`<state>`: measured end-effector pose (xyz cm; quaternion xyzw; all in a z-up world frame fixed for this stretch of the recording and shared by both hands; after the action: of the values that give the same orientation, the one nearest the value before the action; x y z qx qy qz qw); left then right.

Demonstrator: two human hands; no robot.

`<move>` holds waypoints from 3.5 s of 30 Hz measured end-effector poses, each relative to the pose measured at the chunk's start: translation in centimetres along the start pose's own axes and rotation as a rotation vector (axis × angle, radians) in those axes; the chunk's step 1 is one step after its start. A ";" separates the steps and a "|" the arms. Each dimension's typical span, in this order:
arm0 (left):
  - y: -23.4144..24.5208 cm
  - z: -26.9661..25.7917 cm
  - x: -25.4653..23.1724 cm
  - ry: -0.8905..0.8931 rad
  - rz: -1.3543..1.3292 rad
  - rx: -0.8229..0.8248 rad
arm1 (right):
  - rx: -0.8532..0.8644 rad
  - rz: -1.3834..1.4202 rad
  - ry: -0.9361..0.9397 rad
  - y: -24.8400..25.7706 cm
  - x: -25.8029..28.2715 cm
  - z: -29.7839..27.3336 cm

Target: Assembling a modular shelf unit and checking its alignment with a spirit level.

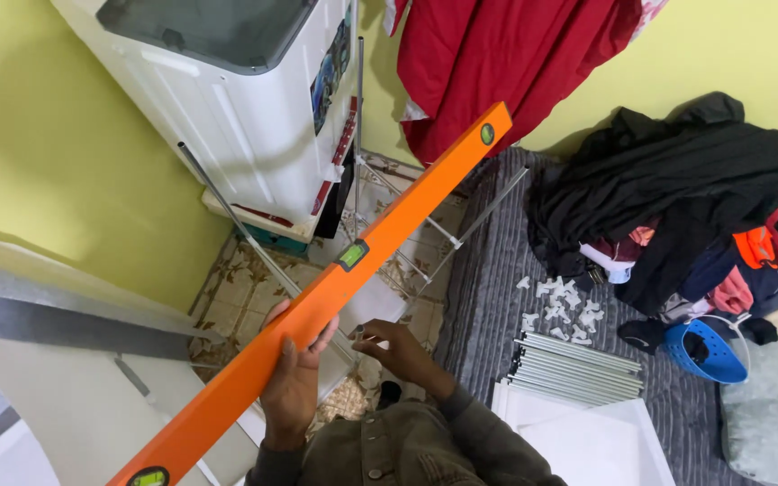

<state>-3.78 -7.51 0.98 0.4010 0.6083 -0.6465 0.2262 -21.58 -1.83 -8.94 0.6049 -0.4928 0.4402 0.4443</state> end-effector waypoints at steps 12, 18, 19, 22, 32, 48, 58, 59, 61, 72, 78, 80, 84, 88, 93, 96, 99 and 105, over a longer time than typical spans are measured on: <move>-1.6 0.9 1.6 0.044 0.034 0.039 | -0.153 0.767 0.110 7.2 6.1 2.3; -1.5 0.3 3.2 0.054 0.062 0.089 | -0.361 0.923 0.133 8.7 5.7 3.7; -1.2 0.4 3.4 0.022 0.083 0.088 | -0.380 0.958 0.126 8.9 5.0 4.1; 0.6 -0.1 4.8 0.034 0.205 0.085 | -0.277 1.059 0.205 8.9 5.5 4.4; 5.7 -0.3 7.8 0.116 0.505 -0.020 | -0.405 1.244 0.316 12.4 2.3 3.9; -2.8 0.5 1.3 0.044 0.796 0.248 | -0.411 1.341 0.399 14.2 5.1 3.2; -0.9 -0.1 2.0 0.050 0.956 0.155 | -0.414 1.308 0.388 13.3 6.0 2.8; -1.0 -0.1 2.1 0.049 0.957 0.174 | -0.429 1.308 0.401 13.3 6.6 2.7; -0.7 -0.1 2.0 0.033 0.995 0.127 | -0.399 1.327 0.371 12.8 7.6 2.9; 5.4 -2.5 7.7 0.100 1.072 0.137 | -0.376 1.263 0.349 13.1 6.8 2.8; 4.6 -2.3 6.5 0.109 1.061 0.076 | -0.369 1.245 0.335 13.0 7.5 2.6; 3.5 -2.0 5.5 0.129 1.083 0.063 | -0.402 1.207 0.278 13.0 7.3 2.6; 0.3 -0.6 3.0 0.053 0.976 0.078 | -0.321 1.250 0.354 13.4 6.4 2.7; 0.7 -1.0 3.7 0.101 0.895 0.074 | -0.342 1.219 0.338 13.6 6.3 2.5; -0.6 -0.7 2.5 0.068 0.894 0.077 | -0.362 1.247 0.291 13.5 5.6 2.5; -0.6 -0.7 2.5 0.066 0.932 0.081 | -0.338 1.225 0.314 13.4 5.6 2.4; -0.6 -0.6 2.8 0.036 0.936 0.102 | -0.340 1.208 0.314 13.5 5.8 2.4; -1.0 -0.5 2.4 -0.017 0.927 0.120 | -0.341 1.208 0.312 13.6 6.0 2.6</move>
<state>-5.86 -6.44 -0.28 0.6377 0.3244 -0.5145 0.4726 -34.01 -7.18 -2.25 0.0707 -0.7390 0.6111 0.2746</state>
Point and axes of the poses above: each hand's wrist, its own z-axis towards the middle knuckle, its own y-axis out of the back of the hand, x = y × z, the point moved 7 cm from there along z, towards the middle knuckle, and after that the axes turned 14 degrees about z, right-handed, at the moved point
